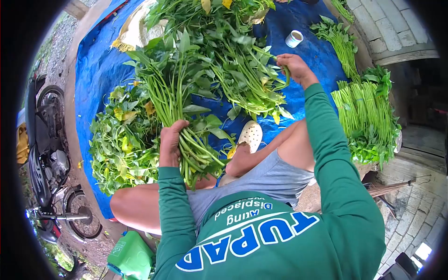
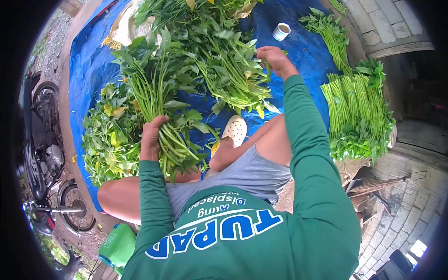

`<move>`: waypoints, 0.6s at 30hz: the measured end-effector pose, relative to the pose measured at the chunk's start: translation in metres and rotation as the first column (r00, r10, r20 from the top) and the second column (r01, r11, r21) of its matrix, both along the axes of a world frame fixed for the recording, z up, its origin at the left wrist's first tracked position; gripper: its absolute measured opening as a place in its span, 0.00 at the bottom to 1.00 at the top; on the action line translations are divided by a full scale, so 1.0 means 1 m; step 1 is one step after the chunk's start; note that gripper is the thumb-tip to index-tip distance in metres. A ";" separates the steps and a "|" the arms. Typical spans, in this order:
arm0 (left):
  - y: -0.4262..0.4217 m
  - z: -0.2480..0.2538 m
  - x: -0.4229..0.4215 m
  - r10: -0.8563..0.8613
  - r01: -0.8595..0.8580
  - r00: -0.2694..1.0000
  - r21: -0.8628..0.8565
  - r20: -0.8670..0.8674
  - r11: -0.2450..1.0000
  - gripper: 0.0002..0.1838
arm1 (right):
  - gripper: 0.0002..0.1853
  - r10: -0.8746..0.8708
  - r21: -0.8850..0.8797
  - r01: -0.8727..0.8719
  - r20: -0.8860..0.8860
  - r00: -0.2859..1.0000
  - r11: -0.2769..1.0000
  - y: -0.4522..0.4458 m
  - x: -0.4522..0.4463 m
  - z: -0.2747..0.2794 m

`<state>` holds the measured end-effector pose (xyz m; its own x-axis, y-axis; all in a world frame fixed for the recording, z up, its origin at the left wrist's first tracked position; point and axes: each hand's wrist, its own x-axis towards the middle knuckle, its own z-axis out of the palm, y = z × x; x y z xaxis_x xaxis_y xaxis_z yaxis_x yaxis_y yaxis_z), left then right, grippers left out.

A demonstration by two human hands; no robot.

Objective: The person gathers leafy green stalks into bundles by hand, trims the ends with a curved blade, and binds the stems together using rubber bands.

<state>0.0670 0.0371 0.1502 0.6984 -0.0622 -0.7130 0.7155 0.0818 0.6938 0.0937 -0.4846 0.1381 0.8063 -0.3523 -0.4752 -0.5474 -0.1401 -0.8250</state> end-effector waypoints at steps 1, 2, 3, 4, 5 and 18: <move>0.002 0.001 0.000 -0.003 0.003 1.000 -0.013 -0.007 1.000 0.11 | 0.15 -0.043 0.069 0.044 -0.020 0.999 0.997 -0.008 -0.004 -0.004; 0.003 0.002 -0.002 0.033 -0.032 0.999 -0.041 0.005 0.999 0.10 | 0.15 0.046 -0.147 -0.050 -0.030 0.998 0.988 -0.008 -0.011 -0.015; 0.003 0.005 -0.002 0.053 -0.052 0.998 -0.056 0.015 0.997 0.10 | 0.16 0.135 -0.359 -0.145 -0.052 0.989 0.922 -0.014 -0.015 -0.042; 0.003 0.007 -0.003 0.075 -0.073 0.997 -0.071 0.024 0.995 0.10 | 0.16 0.217 -0.551 -0.233 -0.095 0.971 0.802 -0.017 -0.019 -0.061; 0.007 0.006 -0.003 0.065 -0.063 0.998 -0.086 0.018 0.994 0.10 | 0.17 0.258 -0.642 -0.354 -0.243 0.935 0.680 -0.008 -0.024 -0.069; 0.040 0.109 0.055 -0.205 0.141 0.900 0.188 0.385 0.972 0.14 | 0.24 0.502 -0.432 -0.460 -0.020 0.865 0.776 0.098 -0.014 0.002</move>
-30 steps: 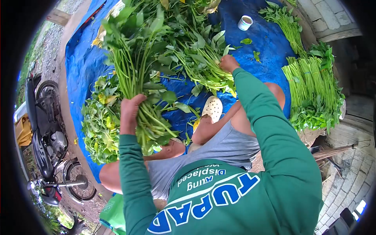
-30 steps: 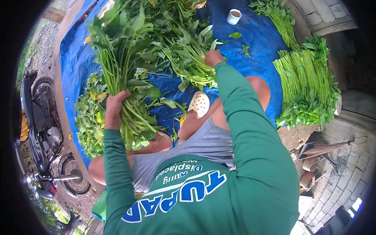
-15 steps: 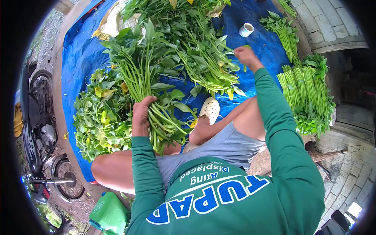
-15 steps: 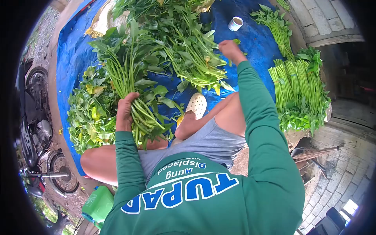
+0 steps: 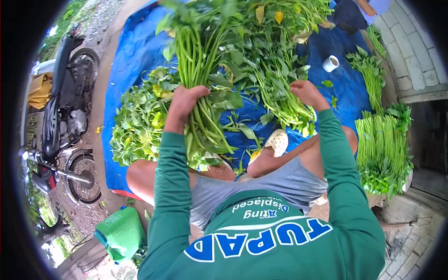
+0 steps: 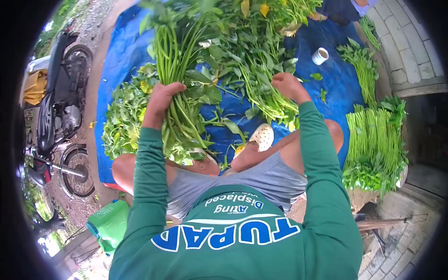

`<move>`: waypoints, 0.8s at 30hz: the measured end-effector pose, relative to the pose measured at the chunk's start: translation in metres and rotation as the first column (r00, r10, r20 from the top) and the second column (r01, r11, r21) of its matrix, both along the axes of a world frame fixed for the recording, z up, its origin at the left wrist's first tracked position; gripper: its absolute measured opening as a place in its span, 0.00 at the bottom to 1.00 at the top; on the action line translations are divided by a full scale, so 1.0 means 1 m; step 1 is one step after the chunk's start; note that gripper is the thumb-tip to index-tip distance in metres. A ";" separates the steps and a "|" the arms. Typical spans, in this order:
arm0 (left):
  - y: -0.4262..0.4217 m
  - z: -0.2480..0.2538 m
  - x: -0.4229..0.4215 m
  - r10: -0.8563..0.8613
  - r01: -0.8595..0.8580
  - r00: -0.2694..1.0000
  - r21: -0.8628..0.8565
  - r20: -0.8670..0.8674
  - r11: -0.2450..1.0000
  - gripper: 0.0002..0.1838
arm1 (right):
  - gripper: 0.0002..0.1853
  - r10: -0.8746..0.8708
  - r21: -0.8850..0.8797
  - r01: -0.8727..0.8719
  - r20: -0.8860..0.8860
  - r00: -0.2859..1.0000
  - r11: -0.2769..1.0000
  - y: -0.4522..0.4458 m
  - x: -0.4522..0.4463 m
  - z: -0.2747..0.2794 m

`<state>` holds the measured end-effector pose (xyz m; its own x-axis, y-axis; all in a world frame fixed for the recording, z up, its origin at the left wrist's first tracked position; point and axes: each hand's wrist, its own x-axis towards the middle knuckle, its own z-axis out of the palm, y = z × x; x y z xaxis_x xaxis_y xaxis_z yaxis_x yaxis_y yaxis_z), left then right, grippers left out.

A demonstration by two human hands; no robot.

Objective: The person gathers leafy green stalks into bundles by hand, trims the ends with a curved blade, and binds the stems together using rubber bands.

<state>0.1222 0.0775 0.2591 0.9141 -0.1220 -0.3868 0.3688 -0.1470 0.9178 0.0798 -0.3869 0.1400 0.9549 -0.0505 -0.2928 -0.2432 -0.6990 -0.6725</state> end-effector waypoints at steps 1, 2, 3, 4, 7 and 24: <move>0.005 0.020 0.014 -0.075 0.068 0.996 0.117 0.055 0.991 0.15 | 0.26 0.013 0.029 -0.013 0.005 1.000 0.999 0.009 -0.003 0.014; 0.012 0.039 0.030 -0.155 0.128 0.983 0.238 0.100 0.963 0.16 | 0.27 0.038 0.022 -0.038 0.024 0.999 0.999 0.021 -0.011 0.037; 0.019 0.053 0.046 -0.259 0.203 0.942 0.253 0.213 0.946 0.19 | 0.28 0.058 0.013 -0.059 0.040 0.998 0.998 0.035 -0.025 0.068; 0.028 0.068 0.063 -0.360 0.277 0.878 0.277 0.317 0.920 0.21 | 0.29 0.075 0.003 -0.076 0.051 0.996 0.997 0.047 -0.041 0.100; 0.052 0.108 0.120 -0.649 0.345 0.675 0.627 0.351 0.699 0.25 | 0.28 0.163 0.203 -0.159 -0.003 0.987 0.966 0.063 -0.095 0.180; -0.104 0.179 0.042 -0.929 -0.206 0.264 0.956 0.258 0.207 0.19 | 0.18 0.300 -0.275 -0.122 0.833 0.465 0.954 0.082 -0.128 0.264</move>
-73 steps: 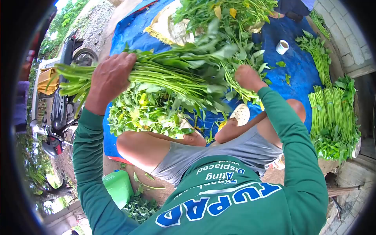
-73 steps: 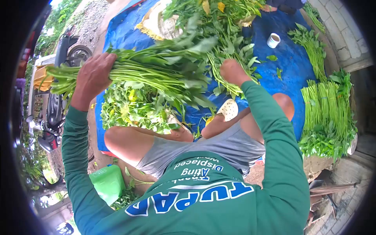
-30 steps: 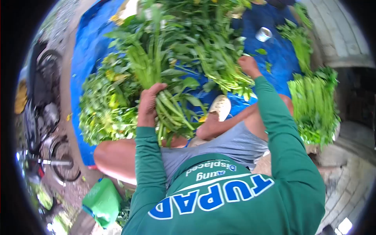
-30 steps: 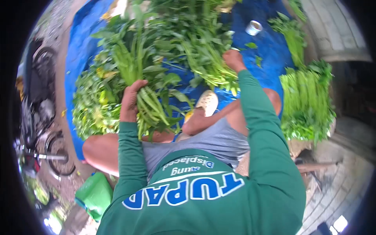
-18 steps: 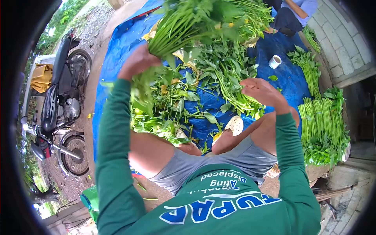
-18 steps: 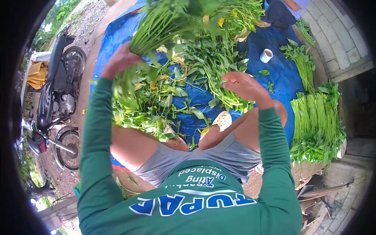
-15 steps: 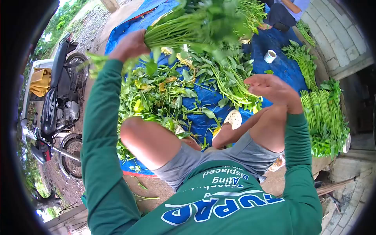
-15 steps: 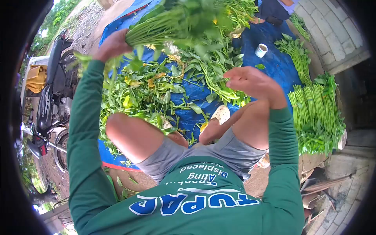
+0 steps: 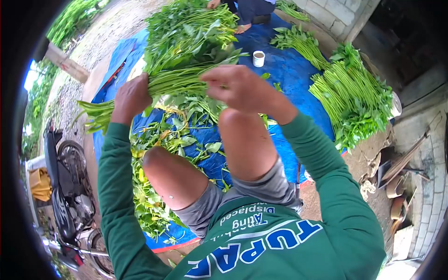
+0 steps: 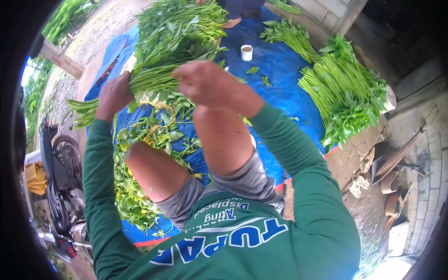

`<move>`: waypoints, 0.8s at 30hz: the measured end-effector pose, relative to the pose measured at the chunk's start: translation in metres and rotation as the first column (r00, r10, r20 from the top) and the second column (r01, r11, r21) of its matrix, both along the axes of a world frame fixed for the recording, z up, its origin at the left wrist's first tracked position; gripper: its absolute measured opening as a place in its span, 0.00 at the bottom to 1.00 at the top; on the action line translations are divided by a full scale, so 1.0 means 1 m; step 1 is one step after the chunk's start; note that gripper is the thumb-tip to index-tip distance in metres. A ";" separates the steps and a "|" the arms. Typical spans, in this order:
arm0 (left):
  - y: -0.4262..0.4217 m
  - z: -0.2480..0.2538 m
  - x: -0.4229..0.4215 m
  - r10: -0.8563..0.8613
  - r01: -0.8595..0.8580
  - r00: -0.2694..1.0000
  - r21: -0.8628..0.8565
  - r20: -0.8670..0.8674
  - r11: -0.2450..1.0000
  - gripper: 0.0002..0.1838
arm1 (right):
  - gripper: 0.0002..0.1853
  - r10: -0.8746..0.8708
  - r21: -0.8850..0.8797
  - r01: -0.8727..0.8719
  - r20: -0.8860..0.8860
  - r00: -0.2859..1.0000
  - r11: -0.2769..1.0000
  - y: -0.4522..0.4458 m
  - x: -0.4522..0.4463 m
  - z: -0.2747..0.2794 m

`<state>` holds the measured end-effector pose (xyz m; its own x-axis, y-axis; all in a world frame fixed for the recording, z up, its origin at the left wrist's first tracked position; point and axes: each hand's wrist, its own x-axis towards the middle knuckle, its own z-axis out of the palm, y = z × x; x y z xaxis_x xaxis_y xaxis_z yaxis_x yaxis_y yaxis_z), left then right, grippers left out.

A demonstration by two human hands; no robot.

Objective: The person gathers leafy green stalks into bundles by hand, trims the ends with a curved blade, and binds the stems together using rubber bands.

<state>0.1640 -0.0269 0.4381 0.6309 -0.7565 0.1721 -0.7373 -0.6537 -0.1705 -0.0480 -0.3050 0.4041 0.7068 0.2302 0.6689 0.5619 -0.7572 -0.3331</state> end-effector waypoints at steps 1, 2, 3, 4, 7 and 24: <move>-0.014 0.000 -0.013 -0.014 0.014 1.000 -0.030 -0.010 0.999 0.19 | 0.17 -0.015 0.200 0.032 -0.087 0.996 0.979 0.018 0.005 0.006; -0.025 -0.001 -0.023 -0.027 0.026 0.999 -0.062 -0.020 0.998 0.20 | 0.17 -0.018 0.254 0.030 -0.050 0.999 0.967 0.031 0.012 0.016; -0.033 -0.007 -0.030 -0.047 0.044 0.999 -0.089 -0.024 0.995 0.20 | 0.17 -0.022 0.306 0.026 -0.015 1.000 0.952 0.039 0.018 0.027; -0.039 -0.015 -0.034 -0.089 0.087 0.996 -0.119 -0.012 0.989 0.20 | 0.17 -0.050 0.343 0.048 -0.002 0.999 0.938 0.044 0.025 0.038; -0.043 -0.031 -0.066 -0.151 0.158 0.987 -0.131 0.061 0.979 0.18 | 0.16 -0.164 0.417 0.109 0.099 0.981 0.902 0.063 0.043 0.053; 0.046 -0.109 -0.250 0.005 -0.036 0.989 -0.201 -0.150 0.979 0.33 | 0.21 -0.167 -0.045 0.164 -0.433 0.886 0.985 0.126 -0.075 -0.068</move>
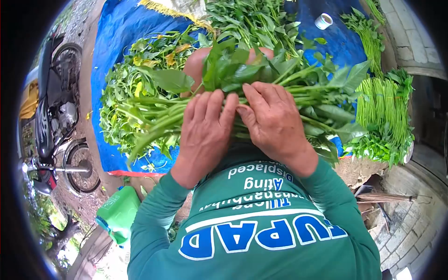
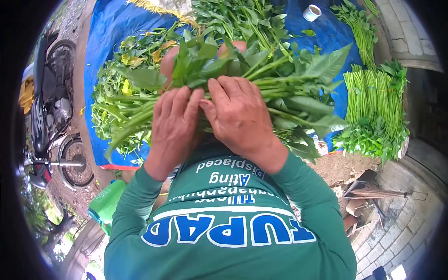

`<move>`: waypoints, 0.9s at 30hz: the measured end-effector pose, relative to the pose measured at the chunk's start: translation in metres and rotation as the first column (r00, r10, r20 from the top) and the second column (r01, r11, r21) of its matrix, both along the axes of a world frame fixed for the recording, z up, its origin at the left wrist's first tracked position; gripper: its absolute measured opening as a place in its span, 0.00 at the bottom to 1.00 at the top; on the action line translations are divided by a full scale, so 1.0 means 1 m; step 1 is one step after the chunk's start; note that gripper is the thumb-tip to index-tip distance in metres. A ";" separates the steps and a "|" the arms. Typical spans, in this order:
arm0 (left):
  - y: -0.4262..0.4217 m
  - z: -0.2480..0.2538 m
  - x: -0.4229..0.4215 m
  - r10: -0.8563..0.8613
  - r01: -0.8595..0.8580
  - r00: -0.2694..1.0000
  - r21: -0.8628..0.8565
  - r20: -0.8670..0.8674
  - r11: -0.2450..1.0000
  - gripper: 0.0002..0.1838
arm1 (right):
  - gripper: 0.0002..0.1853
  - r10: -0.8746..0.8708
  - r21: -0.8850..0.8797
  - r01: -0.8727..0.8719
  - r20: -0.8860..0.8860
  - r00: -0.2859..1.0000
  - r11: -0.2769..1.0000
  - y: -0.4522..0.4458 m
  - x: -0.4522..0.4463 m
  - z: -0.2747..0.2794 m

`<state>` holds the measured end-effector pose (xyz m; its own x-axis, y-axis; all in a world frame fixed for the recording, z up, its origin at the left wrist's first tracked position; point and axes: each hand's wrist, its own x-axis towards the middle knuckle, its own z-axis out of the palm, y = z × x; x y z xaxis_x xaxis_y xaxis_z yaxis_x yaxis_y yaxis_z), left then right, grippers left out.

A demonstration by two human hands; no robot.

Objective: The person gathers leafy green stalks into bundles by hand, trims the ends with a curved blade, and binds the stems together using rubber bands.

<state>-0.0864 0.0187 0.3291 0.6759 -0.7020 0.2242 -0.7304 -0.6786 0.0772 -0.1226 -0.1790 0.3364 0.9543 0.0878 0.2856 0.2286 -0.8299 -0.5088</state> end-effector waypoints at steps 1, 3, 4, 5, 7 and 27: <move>0.006 0.015 -0.006 -0.022 0.015 0.978 -0.032 -0.205 0.999 0.39 | 0.20 0.011 -0.033 -0.011 -0.024 1.000 0.999 0.000 -0.003 0.006; 0.018 0.030 -0.011 -0.062 0.014 0.942 -0.147 -0.331 0.989 0.42 | 0.20 0.069 -0.068 -0.078 -0.121 0.990 0.995 -0.003 -0.008 0.020; 0.022 0.034 -0.011 -0.089 0.007 0.917 -0.206 -0.389 0.979 0.43 | 0.19 0.095 -0.085 -0.111 -0.170 0.981 0.990 -0.004 -0.010 0.023; 0.027 0.039 -0.009 -0.101 -0.037 0.895 -0.297 -0.435 0.954 0.33 | 0.19 0.103 -0.072 -0.114 -0.146 0.984 0.991 -0.004 -0.013 0.022; 0.034 0.043 -0.017 0.094 -0.281 0.875 -0.339 -0.475 0.898 0.27 | 0.19 0.121 -0.049 -0.130 -0.158 0.980 0.990 -0.003 -0.020 0.024; 0.022 0.019 -0.014 -0.113 -0.005 0.928 -0.314 -0.354 0.949 0.22 | 0.21 0.320 0.285 -0.298 -0.035 0.947 0.911 -0.008 -0.037 0.042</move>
<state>-0.1006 0.0407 0.3481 0.7141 -0.6770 0.1782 -0.6462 -0.5395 0.5398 -0.1593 -0.1871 0.3786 0.9124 0.3114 0.2657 0.4011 -0.5507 -0.7320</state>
